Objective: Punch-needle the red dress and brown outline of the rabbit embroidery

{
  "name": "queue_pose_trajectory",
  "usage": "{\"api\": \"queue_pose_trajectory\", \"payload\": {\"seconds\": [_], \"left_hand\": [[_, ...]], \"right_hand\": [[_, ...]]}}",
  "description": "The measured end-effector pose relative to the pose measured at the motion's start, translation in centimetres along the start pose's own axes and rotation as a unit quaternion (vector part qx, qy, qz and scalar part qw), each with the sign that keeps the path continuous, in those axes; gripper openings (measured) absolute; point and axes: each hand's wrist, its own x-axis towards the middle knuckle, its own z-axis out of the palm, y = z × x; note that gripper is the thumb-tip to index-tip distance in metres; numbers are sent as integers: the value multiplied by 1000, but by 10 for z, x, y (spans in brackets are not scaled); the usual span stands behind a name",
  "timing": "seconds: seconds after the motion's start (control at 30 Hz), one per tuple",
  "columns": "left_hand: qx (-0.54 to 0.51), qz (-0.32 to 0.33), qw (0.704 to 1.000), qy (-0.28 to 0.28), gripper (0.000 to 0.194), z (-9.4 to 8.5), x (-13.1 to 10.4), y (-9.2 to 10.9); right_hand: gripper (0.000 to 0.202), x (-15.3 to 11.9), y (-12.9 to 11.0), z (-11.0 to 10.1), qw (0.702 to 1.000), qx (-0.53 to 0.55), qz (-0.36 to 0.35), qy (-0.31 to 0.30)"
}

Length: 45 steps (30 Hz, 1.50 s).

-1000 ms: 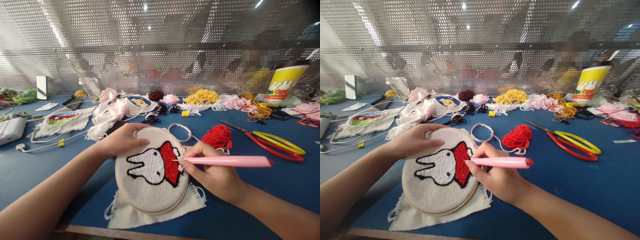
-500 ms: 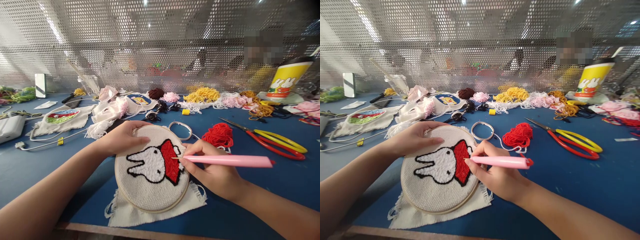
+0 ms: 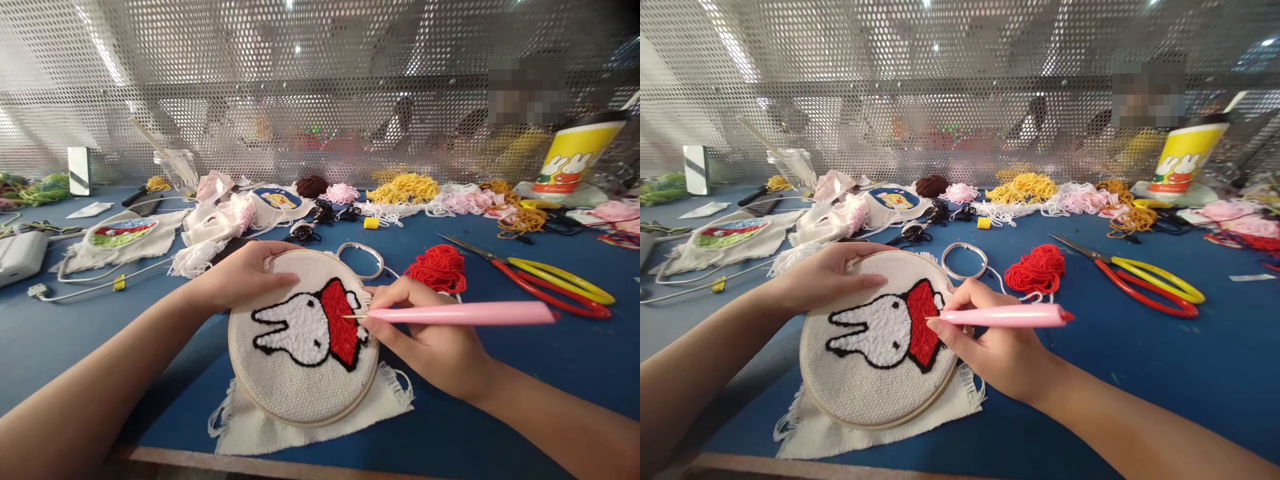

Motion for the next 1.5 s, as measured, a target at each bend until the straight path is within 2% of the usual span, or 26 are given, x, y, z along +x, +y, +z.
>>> {"api": "queue_pose_trajectory", "payload": {"seconds": [0.2,0.57,0.77,1.03,1.2,1.4,1.5], "left_hand": [[2,4,1000,-4,36,-1,0,-1],[-5,18,1000,2,34,-1,0,-1],[1,3,1000,1,37,0,0,0],[-43,-4,999,-1,33,1,-3,4],[-107,-14,994,4,34,2,-8,9],[-148,-34,988,-14,38,-1,-16,21],[-164,-51,985,-6,40,-1,-18,24]], "right_hand": [[9,0,2,1,999,53,8,8],[10,2,1,0,1000,-23,-2,6],[9,2,0,0,999,-52,-12,1],[13,4,-6,2,994,-78,-76,12],[23,4,-7,5,984,-81,-152,51],[11,7,-15,5,987,-84,-120,66],[12,8,-19,1,987,-61,-142,48]]}}
